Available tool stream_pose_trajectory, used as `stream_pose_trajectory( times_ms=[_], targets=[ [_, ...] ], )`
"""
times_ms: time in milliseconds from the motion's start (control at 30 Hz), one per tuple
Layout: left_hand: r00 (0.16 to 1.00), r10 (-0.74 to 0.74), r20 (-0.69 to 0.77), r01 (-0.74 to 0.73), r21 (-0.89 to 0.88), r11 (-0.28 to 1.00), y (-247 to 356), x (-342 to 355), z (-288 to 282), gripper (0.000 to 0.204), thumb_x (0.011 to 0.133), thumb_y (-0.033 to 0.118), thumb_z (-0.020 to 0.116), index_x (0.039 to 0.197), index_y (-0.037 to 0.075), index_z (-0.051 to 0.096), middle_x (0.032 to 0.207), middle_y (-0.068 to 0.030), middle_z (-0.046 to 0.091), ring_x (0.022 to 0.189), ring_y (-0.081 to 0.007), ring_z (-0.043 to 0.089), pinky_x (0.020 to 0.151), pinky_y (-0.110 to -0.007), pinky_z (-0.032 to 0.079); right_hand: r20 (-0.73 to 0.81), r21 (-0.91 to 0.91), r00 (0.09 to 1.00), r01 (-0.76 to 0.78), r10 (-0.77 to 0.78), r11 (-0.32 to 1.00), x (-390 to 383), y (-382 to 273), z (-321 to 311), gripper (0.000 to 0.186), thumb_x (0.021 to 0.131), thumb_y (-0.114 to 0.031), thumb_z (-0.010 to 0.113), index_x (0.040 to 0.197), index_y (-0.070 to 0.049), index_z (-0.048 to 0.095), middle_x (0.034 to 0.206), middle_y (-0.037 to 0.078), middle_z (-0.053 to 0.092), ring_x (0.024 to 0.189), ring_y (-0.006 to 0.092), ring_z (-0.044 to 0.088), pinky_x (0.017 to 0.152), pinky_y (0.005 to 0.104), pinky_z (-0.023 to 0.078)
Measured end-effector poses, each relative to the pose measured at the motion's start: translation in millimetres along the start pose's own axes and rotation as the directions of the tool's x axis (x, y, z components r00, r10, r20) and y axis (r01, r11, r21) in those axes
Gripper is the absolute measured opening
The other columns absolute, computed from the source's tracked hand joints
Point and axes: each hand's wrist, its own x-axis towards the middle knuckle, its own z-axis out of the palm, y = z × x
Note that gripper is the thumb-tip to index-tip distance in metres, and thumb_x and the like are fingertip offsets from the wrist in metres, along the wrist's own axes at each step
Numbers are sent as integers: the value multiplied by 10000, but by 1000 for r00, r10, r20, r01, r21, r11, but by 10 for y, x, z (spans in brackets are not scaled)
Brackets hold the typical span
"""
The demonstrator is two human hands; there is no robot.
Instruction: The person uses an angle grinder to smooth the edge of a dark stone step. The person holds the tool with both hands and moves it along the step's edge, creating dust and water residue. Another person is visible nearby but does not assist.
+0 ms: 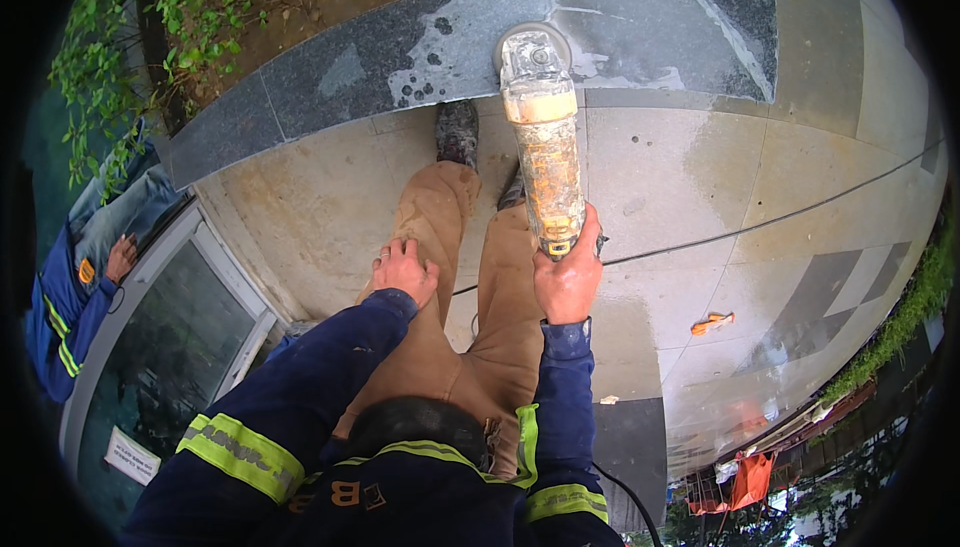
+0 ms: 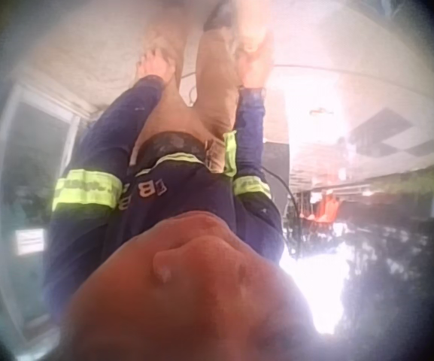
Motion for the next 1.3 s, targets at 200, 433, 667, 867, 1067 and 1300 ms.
stream_pose_trajectory(
  times_ms=[200, 433, 667, 867, 1067, 1300],
  targets=[
    [1000, -5, -3, 5, 8, 1000, -5, 13, 5, 446, 811, 322, 598, 1144, 27, 572, 1194, -195, 537, 1144, -395, 529, 958, -526, 420, 54, -45, 998, -6, 8, 999, -283, 0, 81, 819, 696, 49, 672, 1437, -103, 358, 979, 285, 665, 911, 495, 637, 744, 515, 517],
    [1000, -9, -11, 9, -3, 1000, -13, 21, 30, 429, 811, 323, 595, 1125, 32, 574, 1179, -194, 539, 1130, -394, 534, 948, -527, 421, 39, 0, 995, -91, 90, 996, -504, 93, 40, 827, 699, 77, 654, 1447, -104, 352, 979, 291, 665, 921, 502, 639, 769, 502, 519],
    [1000, -6, 6, 6, 6, 1000, 19, 17, -13, 410, 830, 325, 572, 1125, 41, 573, 1184, -184, 542, 1141, -392, 536, 963, -538, 413, 51, -56, 991, -119, 122, 991, -505, 128, 155, 837, 696, 62, 656, 1455, -108, 348, 965, 284, 667, 897, 503, 639, 759, 503, 518],
    [1000, -3, 5, 3, 1, 1000, 8, 19, 0, 400, 840, 325, 567, 1127, 47, 570, 1175, -176, 544, 1137, -386, 544, 969, -545, 407, 80, 11, 983, -164, 163, 986, -660, 206, 188, 826, 701, 39, 685, 1447, -83, 355, 1059, 263, 668, 965, 484, 647, 790, 457, 538],
    [1000, -3, 9, 3, 9, 1000, 5, 23, 21, 404, 836, 325, 571, 1128, 46, 570, 1172, -177, 546, 1136, -382, 546, 968, -547, 407, 53, 19, 986, -159, 158, 987, -620, 164, 201, 832, 697, 51, 674, 1452, -91, 353, 1039, 268, 671, 983, 471, 653, 810, 455, 534],
    [999, 0, 37, -1, 24, 1000, 23, 36, -30, 415, 836, 327, 568, 1136, 41, 569, 1185, -188, 543, 1133, -389, 550, 966, -553, 410, 80, 36, 973, -221, 218, 975, -723, 185, 232, 825, 705, 32, 693, 1449, -87, 356, 1073, 269, 670, 1006, 466, 653, 826, 454, 533]
  ],
)
